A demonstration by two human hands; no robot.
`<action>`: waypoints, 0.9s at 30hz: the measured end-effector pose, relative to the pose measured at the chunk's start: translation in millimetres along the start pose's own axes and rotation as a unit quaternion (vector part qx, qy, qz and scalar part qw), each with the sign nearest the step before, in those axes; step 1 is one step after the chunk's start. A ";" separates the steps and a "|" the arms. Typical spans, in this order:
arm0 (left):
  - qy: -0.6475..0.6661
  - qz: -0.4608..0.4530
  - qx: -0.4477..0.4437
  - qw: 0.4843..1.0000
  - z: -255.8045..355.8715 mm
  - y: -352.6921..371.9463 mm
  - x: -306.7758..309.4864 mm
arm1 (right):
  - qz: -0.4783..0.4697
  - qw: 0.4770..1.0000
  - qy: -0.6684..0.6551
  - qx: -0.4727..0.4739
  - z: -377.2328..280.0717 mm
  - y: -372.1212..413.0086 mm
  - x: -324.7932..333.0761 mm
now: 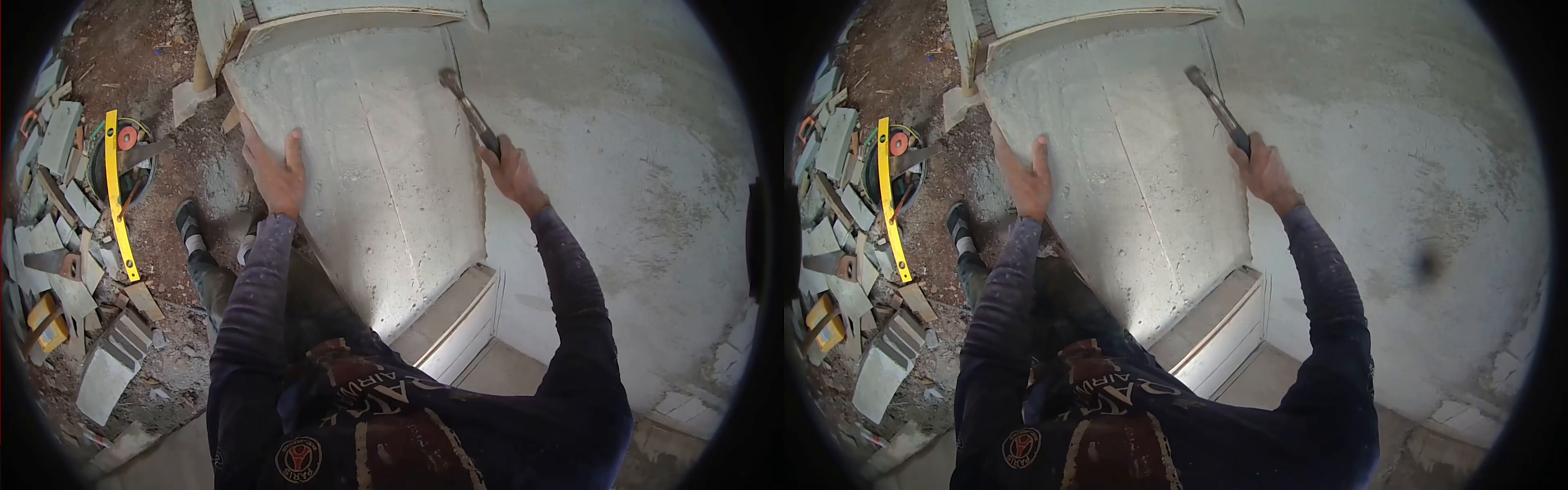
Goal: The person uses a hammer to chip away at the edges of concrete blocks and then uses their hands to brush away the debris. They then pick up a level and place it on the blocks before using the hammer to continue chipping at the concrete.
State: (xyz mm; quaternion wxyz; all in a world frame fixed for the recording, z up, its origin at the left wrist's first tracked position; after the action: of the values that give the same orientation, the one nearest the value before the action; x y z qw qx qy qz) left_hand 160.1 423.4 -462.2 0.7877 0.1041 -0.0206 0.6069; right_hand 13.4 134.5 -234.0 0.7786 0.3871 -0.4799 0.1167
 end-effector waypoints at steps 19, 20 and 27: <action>-0.019 0.020 -0.003 1.000 1.5 0.9 -0.9 | 0.097 0.990 -0.052 0.092 -56.8 -7.0 47.1; -0.027 0.022 -0.007 0.999 1.8 1.0 -1.4 | 0.132 0.978 -0.075 0.140 -82.1 -2.5 66.0; -0.047 0.029 -0.038 0.998 2.6 4.4 0.9 | 0.204 0.942 0.039 0.263 18.3 -34.9 -13.2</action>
State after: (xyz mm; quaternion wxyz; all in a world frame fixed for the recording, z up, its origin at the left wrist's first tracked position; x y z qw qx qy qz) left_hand 156.3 424.8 -458.9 0.7713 0.1021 -0.0833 0.6227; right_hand 14.0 100.5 -257.8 0.6269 0.4666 -0.4700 0.4104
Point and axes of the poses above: each hand's wrist, its own y-axis away from the middle knuckle, its own x-axis out of the back of the hand, z = x × y, the point moved 2 cm from there along -y, towards the middle knuckle, and after that the axes turned 3 degrees about -z, right-handed, at the moved point
